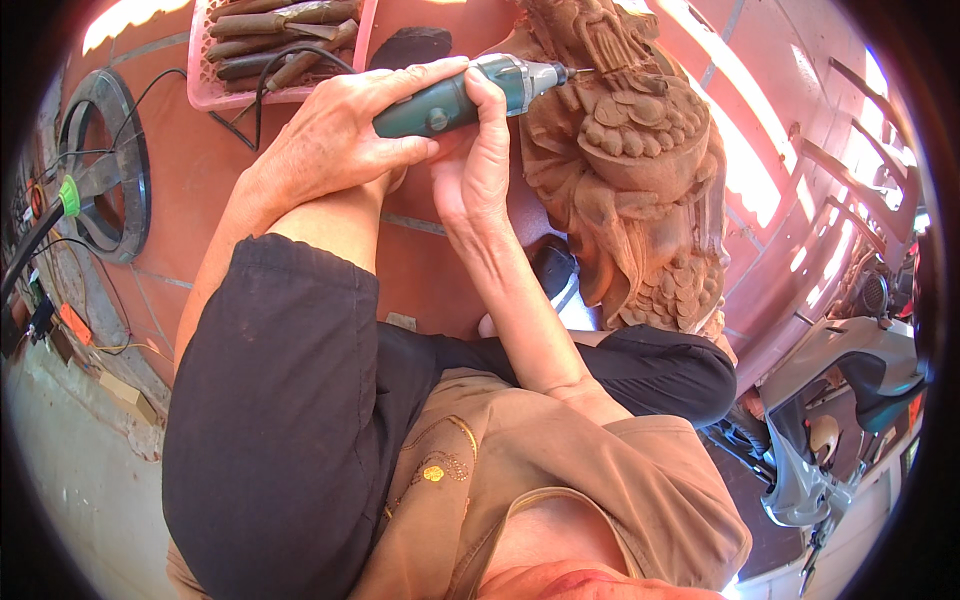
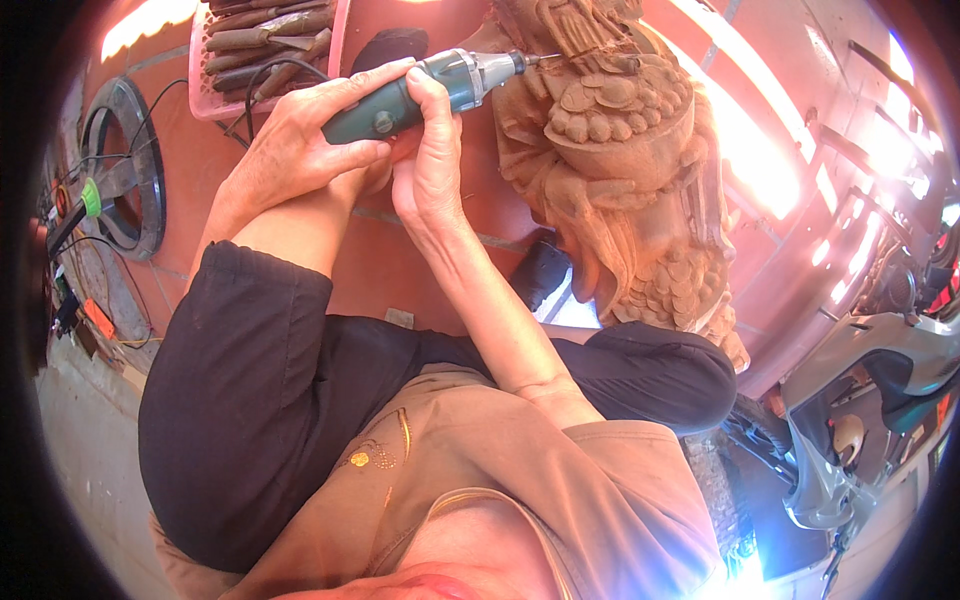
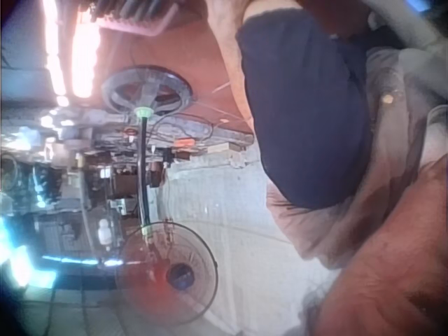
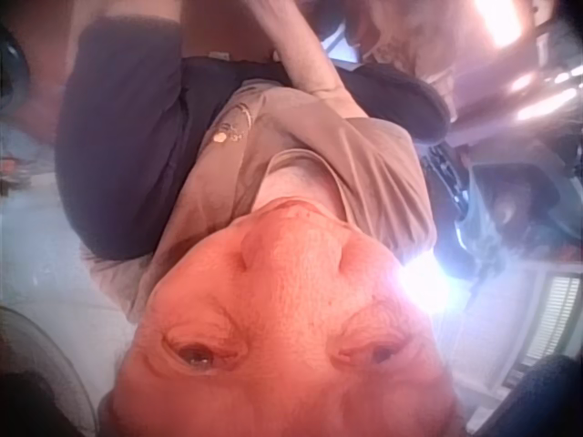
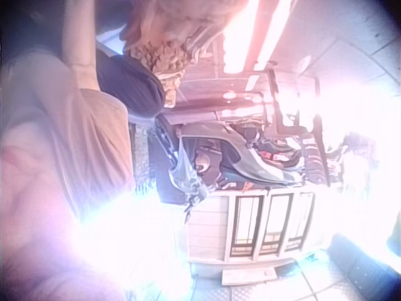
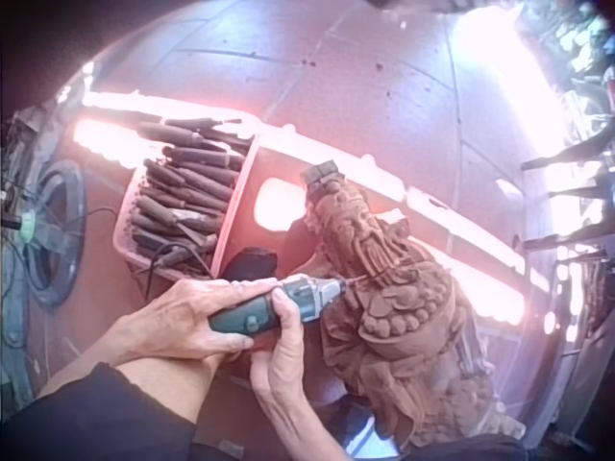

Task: The person uses a rotary carving tool to refine details on a large wooden sculpture. They hold the tool with both hands and carefully shape the surface of the wood, focusing on intricate patterns.

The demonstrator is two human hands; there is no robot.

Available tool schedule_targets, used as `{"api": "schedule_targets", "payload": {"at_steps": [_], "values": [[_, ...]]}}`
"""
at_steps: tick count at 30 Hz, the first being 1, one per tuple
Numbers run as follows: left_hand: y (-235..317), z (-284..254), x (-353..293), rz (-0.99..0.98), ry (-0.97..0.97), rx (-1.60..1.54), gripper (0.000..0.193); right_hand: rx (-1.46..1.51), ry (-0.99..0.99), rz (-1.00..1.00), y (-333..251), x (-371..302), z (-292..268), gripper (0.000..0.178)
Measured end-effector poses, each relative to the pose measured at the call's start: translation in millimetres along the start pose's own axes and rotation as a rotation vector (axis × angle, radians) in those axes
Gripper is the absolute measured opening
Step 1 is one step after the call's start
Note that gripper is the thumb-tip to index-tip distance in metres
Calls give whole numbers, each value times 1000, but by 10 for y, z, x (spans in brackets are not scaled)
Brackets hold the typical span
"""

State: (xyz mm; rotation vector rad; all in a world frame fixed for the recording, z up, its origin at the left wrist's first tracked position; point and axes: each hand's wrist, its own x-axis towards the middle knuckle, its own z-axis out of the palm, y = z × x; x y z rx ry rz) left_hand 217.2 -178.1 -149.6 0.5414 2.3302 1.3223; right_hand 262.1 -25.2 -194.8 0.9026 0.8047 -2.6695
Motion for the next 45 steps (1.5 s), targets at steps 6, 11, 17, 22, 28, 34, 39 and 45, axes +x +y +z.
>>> {"api": "schedule_targets", "payload": {"at_steps": [6, 11, 17, 22, 28, 34, 39, 45], "values": [[-29, -48, 33, 24, -52, 23, 77, 0, 3, -4, 10, 16, 4, 45], [-22, -104, 83, 22, -93, 70, 77, 8, 2, -12, 10, 21, 20, 44], [-23, -120, 72, -29, -93, 71, 77, 23, -43, 14, 22, 63, 20, 42], [-30, -129, 37, -26, -50, 61, 77, -8, -39, 10, 16, 72, 54, 40], [-1, -139, 70, 4, -58, 50, 77, 21, -64, 14, -31, 29, 83, 37], [-112, -128, 99, 97, -6, 60, 76, 32, -88, 7, -49, 28, 113, 39], [-101, -166, 47, 42, -3, 90, 75, 36, -55, 6, 1, 64, 163, 42], [-96, -181, 29, 15, 38, 89, 74, 45, -100, 39, -4, 122, 178, 43]]}}
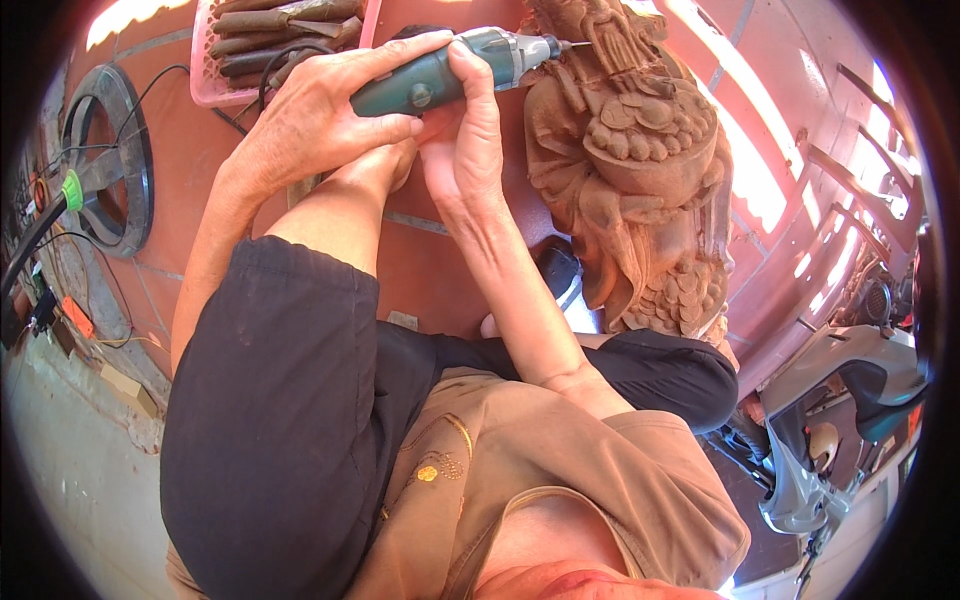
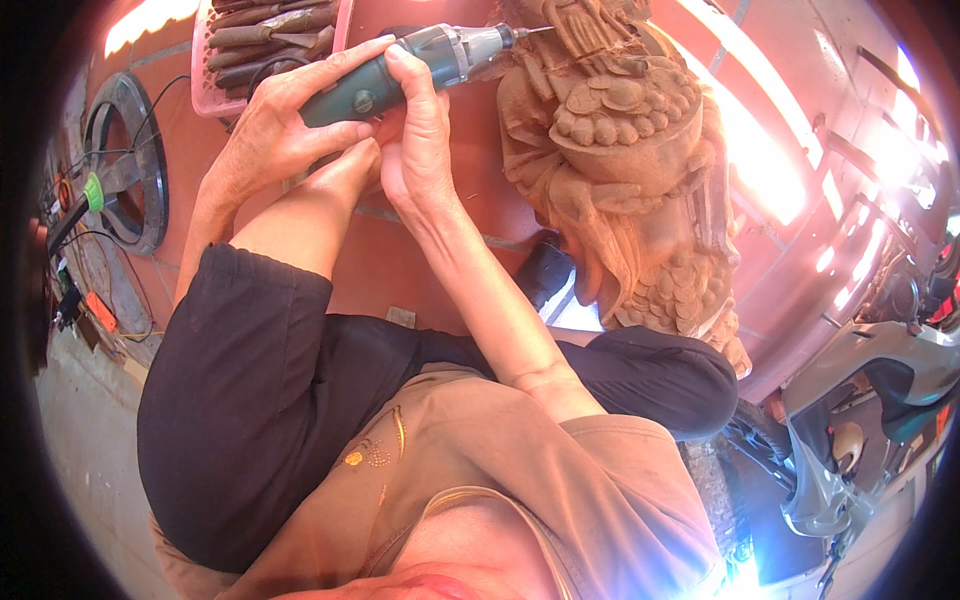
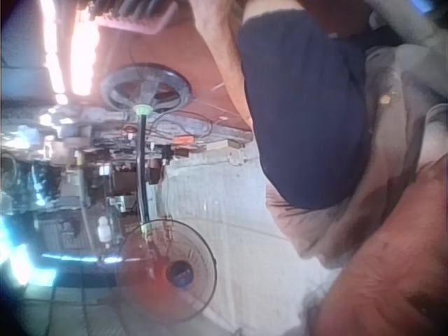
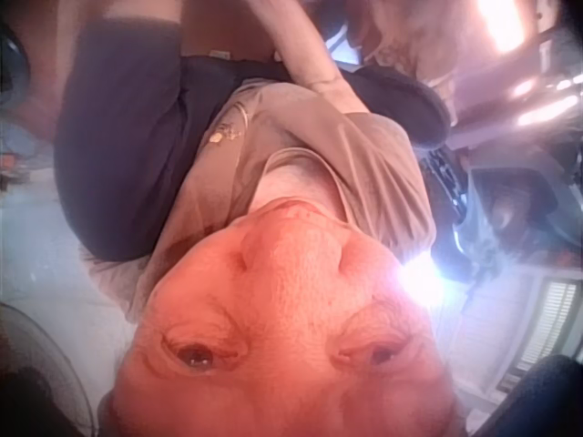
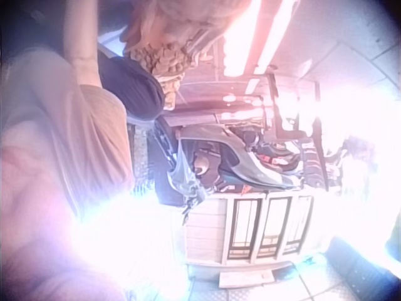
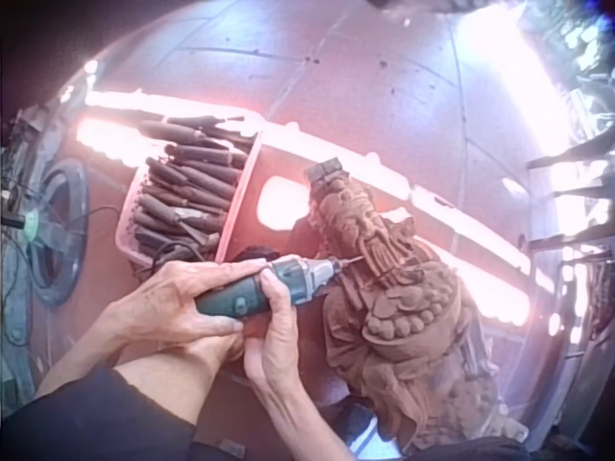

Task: The person uses a rotary carving tool to refine details on a large wooden sculpture. They hold the tool with both hands and carefully shape the surface of the wood, focusing on intricate patterns.

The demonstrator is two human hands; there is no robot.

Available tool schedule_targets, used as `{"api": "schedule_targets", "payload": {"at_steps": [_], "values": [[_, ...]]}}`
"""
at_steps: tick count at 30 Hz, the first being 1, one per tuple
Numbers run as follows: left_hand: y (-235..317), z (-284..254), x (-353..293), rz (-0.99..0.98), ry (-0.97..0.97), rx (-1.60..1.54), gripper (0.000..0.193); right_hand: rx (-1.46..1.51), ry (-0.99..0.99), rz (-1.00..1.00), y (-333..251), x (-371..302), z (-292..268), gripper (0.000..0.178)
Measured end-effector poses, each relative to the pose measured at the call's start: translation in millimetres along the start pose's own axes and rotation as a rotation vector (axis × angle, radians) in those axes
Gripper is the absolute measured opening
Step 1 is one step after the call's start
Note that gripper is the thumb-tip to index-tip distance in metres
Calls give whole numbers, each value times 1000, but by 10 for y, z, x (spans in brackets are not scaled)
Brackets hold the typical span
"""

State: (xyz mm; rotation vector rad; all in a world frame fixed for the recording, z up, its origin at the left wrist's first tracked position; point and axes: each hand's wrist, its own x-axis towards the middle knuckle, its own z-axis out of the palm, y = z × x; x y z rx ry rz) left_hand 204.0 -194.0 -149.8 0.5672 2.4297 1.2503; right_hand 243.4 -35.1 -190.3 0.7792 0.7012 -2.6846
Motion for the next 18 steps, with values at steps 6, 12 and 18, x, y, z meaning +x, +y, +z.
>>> {"api": "schedule_targets", "payload": {"at_steps": [6, 12, 18], "values": [[30, 9, -24, -49, 3, -3, 74, -15, 2, 22, -12, 27, 7, 42], [65, 21, -37, -66, 17, -14, 74, -24, -5, 38, -23, 41, 11, 44], [104, 35, -46, -89, 9, -57, 74, -25, 17, 25, -12, 21, -7, 44]]}}
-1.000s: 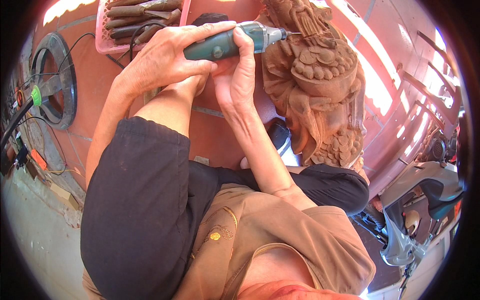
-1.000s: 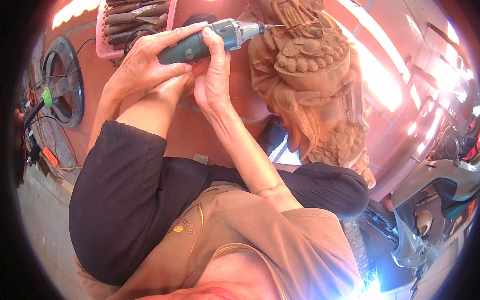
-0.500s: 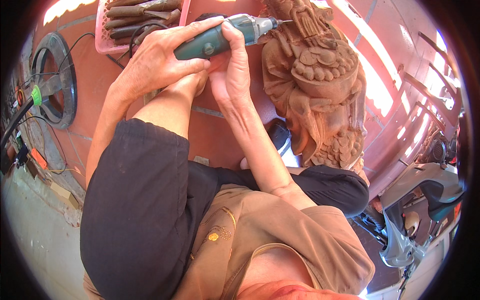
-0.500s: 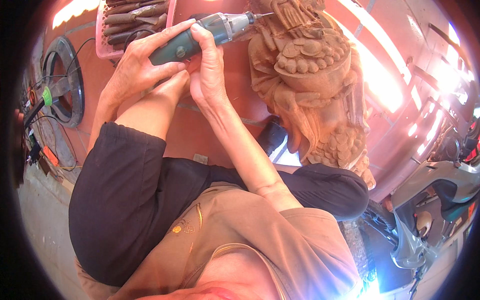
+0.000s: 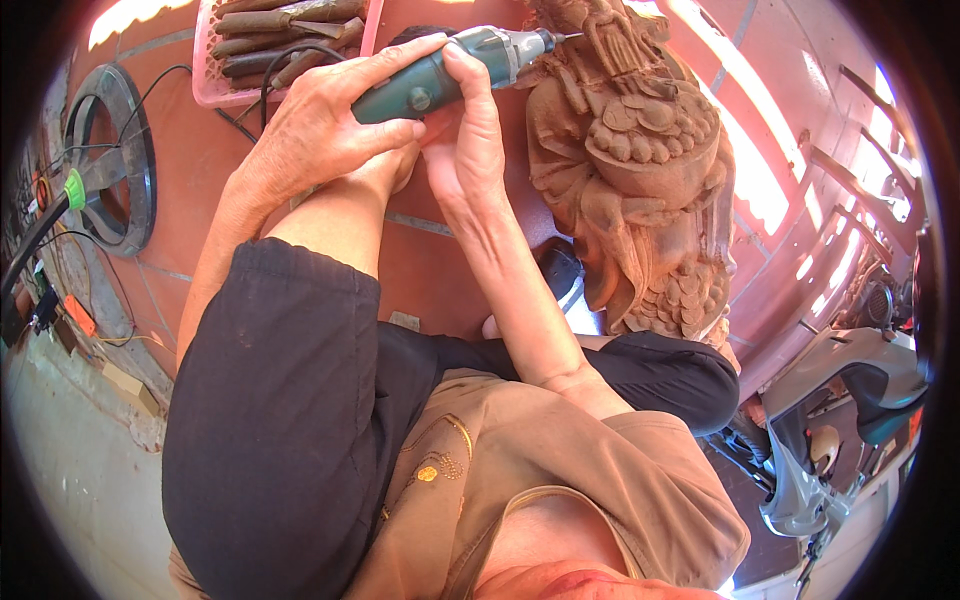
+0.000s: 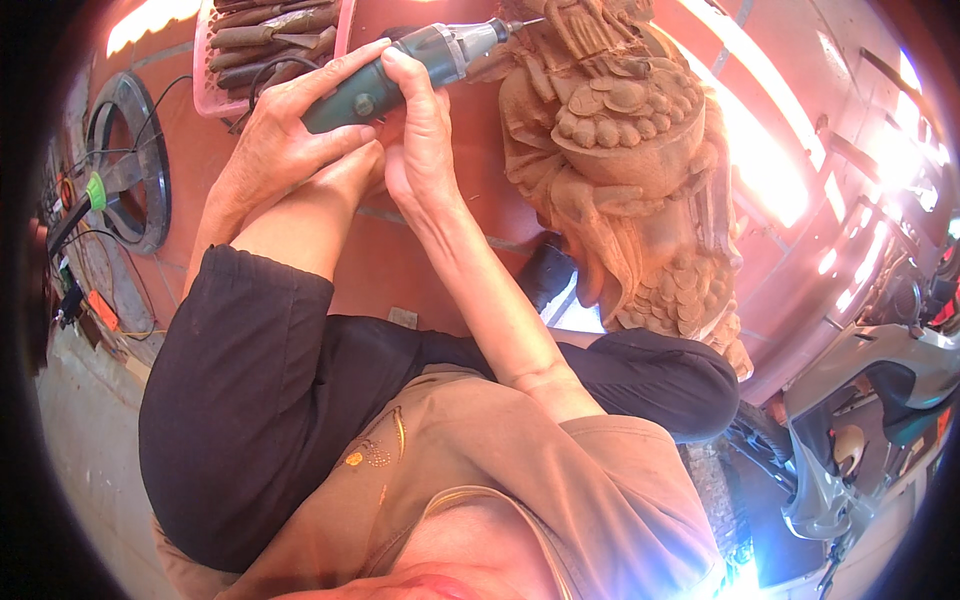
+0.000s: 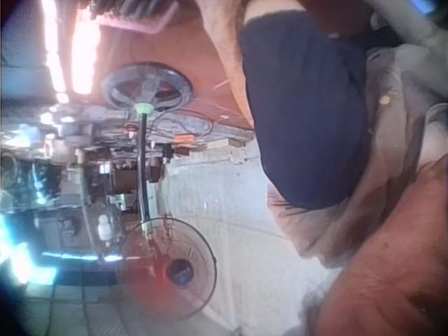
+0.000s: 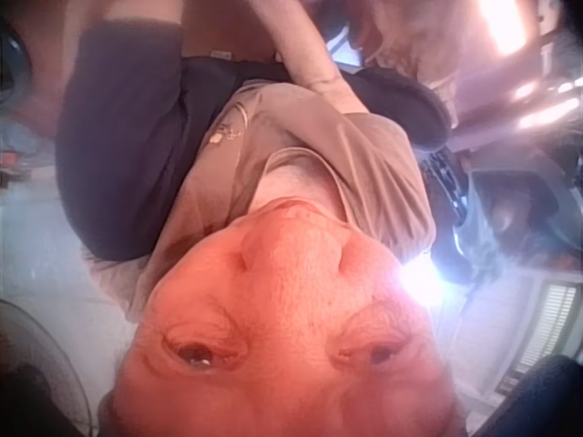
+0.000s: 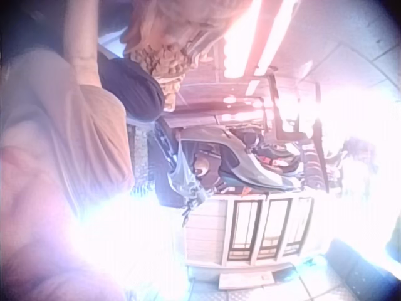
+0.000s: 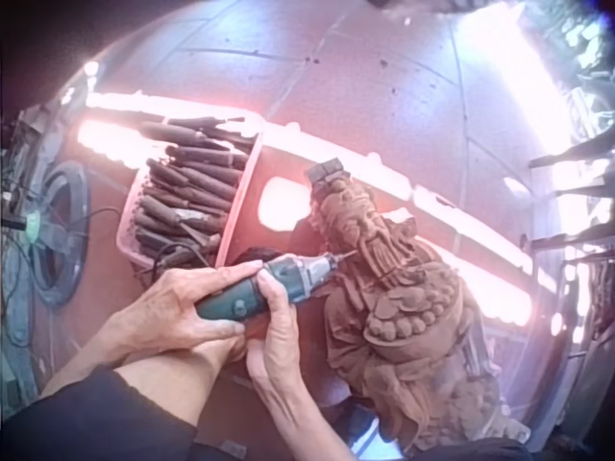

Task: The person uses a rotary carving tool to refine details on a large wooden sculpture. They hold the tool with both hands and carefully shape the surface of the wood, focusing on intricate patterns.

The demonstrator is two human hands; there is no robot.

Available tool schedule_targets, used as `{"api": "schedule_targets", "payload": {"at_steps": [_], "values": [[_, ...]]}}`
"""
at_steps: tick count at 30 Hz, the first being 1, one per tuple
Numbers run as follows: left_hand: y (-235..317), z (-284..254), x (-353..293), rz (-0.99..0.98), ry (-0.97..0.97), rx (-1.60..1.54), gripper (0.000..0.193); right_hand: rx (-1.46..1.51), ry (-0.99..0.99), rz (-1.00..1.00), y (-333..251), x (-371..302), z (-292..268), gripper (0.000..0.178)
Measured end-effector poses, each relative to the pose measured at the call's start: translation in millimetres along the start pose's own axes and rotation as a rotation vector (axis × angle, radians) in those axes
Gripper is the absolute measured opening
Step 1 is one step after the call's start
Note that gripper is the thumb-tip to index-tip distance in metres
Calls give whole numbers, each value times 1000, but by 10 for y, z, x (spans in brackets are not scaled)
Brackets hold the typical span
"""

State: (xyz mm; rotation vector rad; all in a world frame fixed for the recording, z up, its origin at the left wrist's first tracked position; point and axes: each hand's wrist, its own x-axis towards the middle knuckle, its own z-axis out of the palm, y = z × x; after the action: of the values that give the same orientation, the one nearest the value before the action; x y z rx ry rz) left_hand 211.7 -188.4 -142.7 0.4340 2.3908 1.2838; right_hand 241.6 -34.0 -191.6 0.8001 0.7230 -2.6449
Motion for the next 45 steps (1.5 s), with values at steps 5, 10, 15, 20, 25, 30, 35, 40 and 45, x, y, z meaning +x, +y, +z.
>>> {"api": "schedule_targets", "payload": {"at_steps": [5, 10, 15, 20, 25, 30, 35, 40, 45], "values": [[0, 20, -7, 12, -3, -4, 75, 0, 12, 0, 10, -38, -43, 42], [-20, 43, 13, 31, -36, -7, 75, 4, 37, -27, 16, -80, -67, 38], [-3, 26, 11, 40, -67, 12, 77, 15, 65, -33, 75, -106, -88, 40], [23, 6, 58, 45, -128, 24, 75, 21, 72, -63, 76, -129, -91, 42], [-3, -2, 109, 101, -108, 54, 75, 16, 51, -66, 23, -121, -40, 42], [-105, 66, 97, 121, -63, 46, 75, 34, 39, -50, 28, -93, -58, 41], [-129, 29, 70, 78, -65, 49, 74, 40, 21, -39, 62, -29, -75, 40], [-104, 3, 60, 15, -72, 76, 74, 55, 11, -10, 62, -8, -42, 40], [-110, 4, 52, 50, -44, 92, 74, 47, 3, -18, 86, 0, -71, 41]]}}
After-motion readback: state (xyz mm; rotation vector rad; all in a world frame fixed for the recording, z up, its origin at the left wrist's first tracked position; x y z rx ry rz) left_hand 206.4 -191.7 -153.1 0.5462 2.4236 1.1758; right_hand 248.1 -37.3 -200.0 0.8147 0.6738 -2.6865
